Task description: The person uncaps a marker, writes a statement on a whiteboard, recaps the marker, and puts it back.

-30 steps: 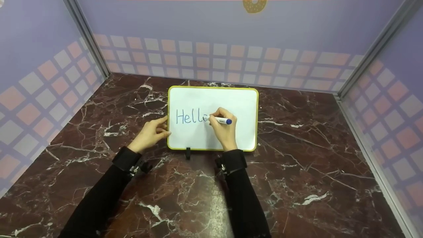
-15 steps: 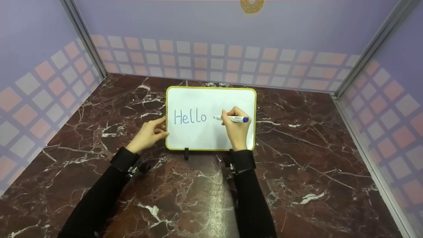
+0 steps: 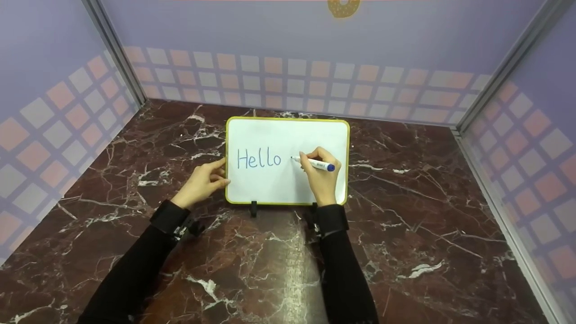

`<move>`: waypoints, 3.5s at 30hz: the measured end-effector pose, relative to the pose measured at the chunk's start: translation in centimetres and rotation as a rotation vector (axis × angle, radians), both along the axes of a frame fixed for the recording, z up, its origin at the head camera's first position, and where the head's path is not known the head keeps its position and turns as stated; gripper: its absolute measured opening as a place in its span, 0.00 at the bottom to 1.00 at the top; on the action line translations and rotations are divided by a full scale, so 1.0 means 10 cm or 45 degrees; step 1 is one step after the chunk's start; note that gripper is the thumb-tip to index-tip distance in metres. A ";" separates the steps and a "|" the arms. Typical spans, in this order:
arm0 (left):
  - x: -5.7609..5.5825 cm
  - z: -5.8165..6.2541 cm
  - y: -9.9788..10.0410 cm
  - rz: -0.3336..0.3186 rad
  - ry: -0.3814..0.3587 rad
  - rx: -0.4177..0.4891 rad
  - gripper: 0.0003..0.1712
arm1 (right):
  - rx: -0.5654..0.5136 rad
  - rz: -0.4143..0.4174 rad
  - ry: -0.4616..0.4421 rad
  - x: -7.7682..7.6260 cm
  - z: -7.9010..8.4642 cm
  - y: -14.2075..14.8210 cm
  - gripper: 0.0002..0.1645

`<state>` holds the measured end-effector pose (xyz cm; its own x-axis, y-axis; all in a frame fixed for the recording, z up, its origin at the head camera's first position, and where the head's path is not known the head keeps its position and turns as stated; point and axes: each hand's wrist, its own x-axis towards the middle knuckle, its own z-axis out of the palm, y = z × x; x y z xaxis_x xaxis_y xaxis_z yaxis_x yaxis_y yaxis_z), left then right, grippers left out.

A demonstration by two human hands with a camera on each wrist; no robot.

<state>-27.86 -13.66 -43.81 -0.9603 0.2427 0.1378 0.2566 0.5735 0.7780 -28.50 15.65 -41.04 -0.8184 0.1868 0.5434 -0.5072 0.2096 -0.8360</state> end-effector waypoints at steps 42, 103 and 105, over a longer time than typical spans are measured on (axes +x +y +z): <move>0.00 -0.02 -0.01 -0.009 0.059 0.005 0.35 | 0.015 -0.098 0.061 0.01 0.07 0.03 0.16; -0.01 0.00 0.01 0.000 -0.026 -0.018 0.37 | -0.092 -0.238 0.122 -0.01 0.04 0.22 0.17; -0.01 -0.01 0.01 0.002 -0.018 -0.017 0.37 | -0.061 -0.239 0.109 -0.01 0.05 0.23 0.17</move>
<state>-27.93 -13.58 -43.88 -0.9624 0.2432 0.1211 0.2450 0.5844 0.7736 -28.56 17.95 -40.49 -0.7183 0.3586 0.5962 -0.5326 0.2680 -0.8028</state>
